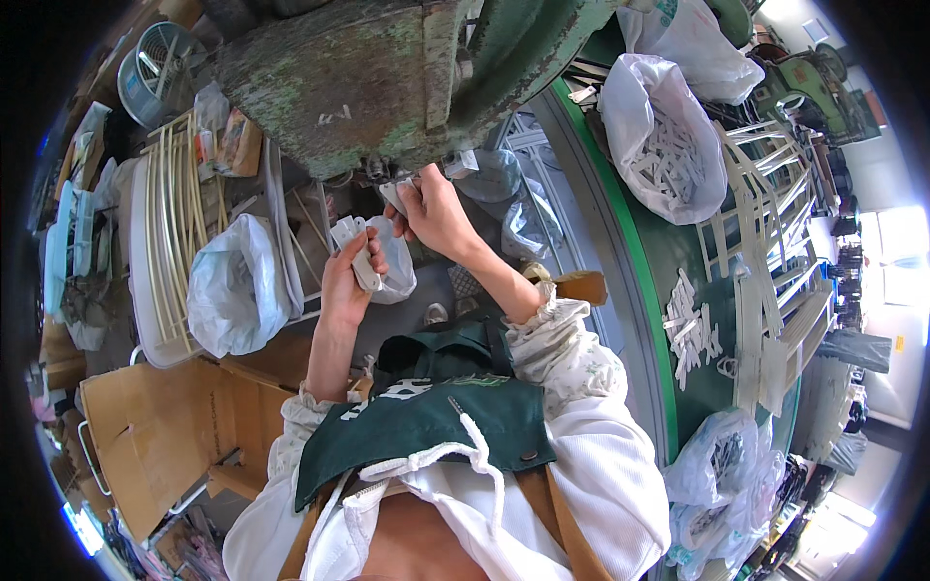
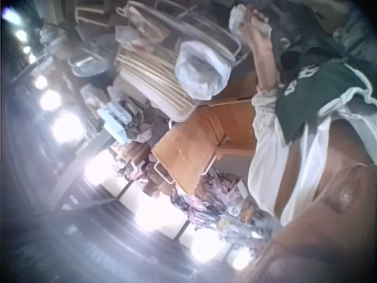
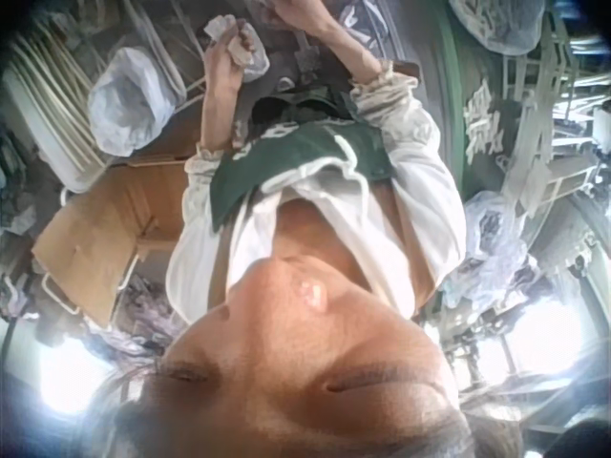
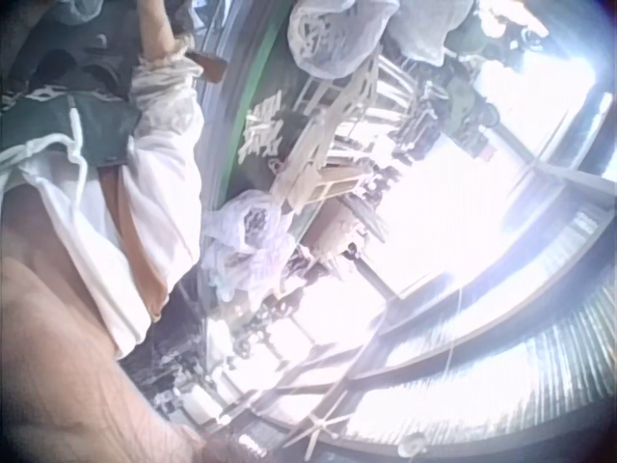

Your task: The person repeatedly picks up small white plastic pieces and inserts them into a machine to process or assemble them. The person handles the pieces one at a time, places them into the machine, and then collects the processed pieces.

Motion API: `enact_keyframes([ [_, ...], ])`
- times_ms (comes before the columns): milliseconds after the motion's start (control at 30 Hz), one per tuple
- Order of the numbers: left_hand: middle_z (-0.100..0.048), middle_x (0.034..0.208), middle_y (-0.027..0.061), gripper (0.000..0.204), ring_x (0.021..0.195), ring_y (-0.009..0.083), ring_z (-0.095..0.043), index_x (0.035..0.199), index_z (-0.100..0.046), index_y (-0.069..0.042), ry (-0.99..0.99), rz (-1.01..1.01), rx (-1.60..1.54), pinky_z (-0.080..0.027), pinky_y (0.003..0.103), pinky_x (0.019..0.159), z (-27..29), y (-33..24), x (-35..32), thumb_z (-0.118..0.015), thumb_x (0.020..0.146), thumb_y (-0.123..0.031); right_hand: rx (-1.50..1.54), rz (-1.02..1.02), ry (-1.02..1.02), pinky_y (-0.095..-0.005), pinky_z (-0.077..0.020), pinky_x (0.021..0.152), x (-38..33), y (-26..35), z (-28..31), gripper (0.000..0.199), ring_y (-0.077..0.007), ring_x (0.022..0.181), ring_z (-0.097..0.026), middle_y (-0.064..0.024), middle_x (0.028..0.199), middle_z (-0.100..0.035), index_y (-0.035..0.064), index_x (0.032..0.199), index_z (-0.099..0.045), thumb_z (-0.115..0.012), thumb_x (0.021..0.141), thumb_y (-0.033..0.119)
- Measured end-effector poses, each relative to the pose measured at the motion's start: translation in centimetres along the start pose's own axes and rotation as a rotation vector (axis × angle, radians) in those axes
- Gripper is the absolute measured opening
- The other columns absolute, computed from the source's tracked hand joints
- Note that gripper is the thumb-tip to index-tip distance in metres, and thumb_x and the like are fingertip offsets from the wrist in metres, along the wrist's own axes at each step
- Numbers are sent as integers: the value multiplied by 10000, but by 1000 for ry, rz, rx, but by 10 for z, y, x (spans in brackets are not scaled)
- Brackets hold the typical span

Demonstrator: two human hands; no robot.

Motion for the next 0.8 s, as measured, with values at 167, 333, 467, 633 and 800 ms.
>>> enact_keyframes([
  [167, -549, 758, 52, 236, 613, 143, -520, 1051, -562, 42, 29, -34, 20, -421, 278, 548, -12, 4, 4, -574, 901, -141, -226, 0, 34, -255, -488, 455, 3, 5, 0, 139, -156, 562, -630, -158, 766, -618, -81, 853, -425, -422, 942, 26],
  [333, -587, 773, 81, 264, 618, 150, -525, 1100, -553, 10, -118, -61, 83, -418, 283, 554, -7, 0, -6, -550, 915, -179, -93, -78, 12, -321, -533, 580, 7, -27, 33, 179, -233, 692, -671, -164, 800, -629, -45, 1069, -441, -447, 891, -33],
  [467, -614, 858, 122, 318, 629, 156, -533, 1126, -543, 44, -43, -32, 226, -417, 274, 579, -4, 7, -9, -460, 919, -181, -593, 385, -60, -386, -476, 773, 71, -102, 84, 433, -297, 898, -614, -174, 1018, -629, 34, 1122, -548, -654, 704, 67],
  [633, -631, 925, 142, 305, 703, 167, -564, 1077, -549, 62, -78, -75, 304, -460, 289, 653, -22, -1, -18, -438, 905, -164, -1023, 458, 5, -404, -451, 833, 129, -198, 52, 388, -331, 984, -580, -187, 1044, -621, 46, 1061, -604, -688, 704, 175],
  [800, -637, 989, 151, 295, 814, 201, -615, 1152, -525, 28, -106, -81, 298, -503, 324, 754, -10, -5, -31, -464, 929, -157, -1109, 513, 63, -409, -451, 831, 129, -210, 33, 369, -339, 975, -580, -181, 1039, -624, 44, 1050, -609, -670, 719, 194],
])
Point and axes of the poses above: each hand's wrist, its own x-axis towards the middle knuckle, its own z-axis out of the back of the hand, y = z × x, the point moved 8 cm from there along x, towards the middle knuckle
